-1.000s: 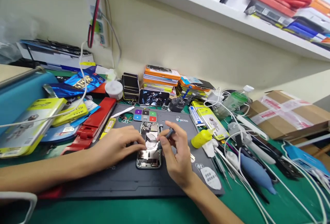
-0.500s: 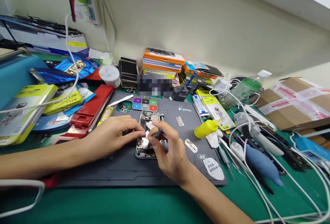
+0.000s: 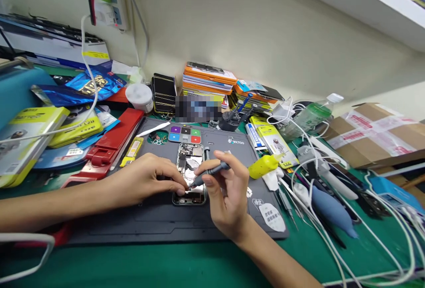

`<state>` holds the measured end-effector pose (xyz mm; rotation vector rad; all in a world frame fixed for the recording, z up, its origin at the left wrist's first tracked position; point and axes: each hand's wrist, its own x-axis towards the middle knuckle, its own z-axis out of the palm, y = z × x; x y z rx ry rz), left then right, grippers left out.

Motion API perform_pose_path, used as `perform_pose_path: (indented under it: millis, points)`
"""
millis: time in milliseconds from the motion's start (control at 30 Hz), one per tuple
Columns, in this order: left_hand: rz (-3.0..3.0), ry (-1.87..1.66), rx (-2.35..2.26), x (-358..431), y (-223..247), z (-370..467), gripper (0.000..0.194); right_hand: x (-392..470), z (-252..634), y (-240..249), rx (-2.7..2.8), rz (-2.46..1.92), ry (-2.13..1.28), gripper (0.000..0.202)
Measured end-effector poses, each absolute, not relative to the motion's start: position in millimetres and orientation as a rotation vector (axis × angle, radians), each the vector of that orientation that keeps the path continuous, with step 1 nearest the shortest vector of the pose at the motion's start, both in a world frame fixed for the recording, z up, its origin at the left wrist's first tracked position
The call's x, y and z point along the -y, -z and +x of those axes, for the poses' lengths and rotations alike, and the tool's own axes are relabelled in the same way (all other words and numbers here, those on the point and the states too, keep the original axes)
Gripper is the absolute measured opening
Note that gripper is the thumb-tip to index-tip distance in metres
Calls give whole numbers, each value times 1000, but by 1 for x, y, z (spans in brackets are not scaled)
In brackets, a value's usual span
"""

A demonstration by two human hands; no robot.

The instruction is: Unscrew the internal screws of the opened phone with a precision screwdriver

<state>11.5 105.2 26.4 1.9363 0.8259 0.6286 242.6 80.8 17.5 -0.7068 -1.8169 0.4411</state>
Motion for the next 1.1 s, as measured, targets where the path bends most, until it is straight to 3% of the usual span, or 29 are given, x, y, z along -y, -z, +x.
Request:
perform_pose_path:
  millis: [367,733,1100]
  points:
    - [1655,-641,-719,-104,-34,12,13,-80,239,-21,1591,-788,-607,33]
    - [1545,-661,-708,-102,-40,14,10,-82,239,-28,1347,-793,-1032,33]
    - [1460,-658,-684,-102,-41,13,7,-81,240,-28,1333,-769,-1077,35]
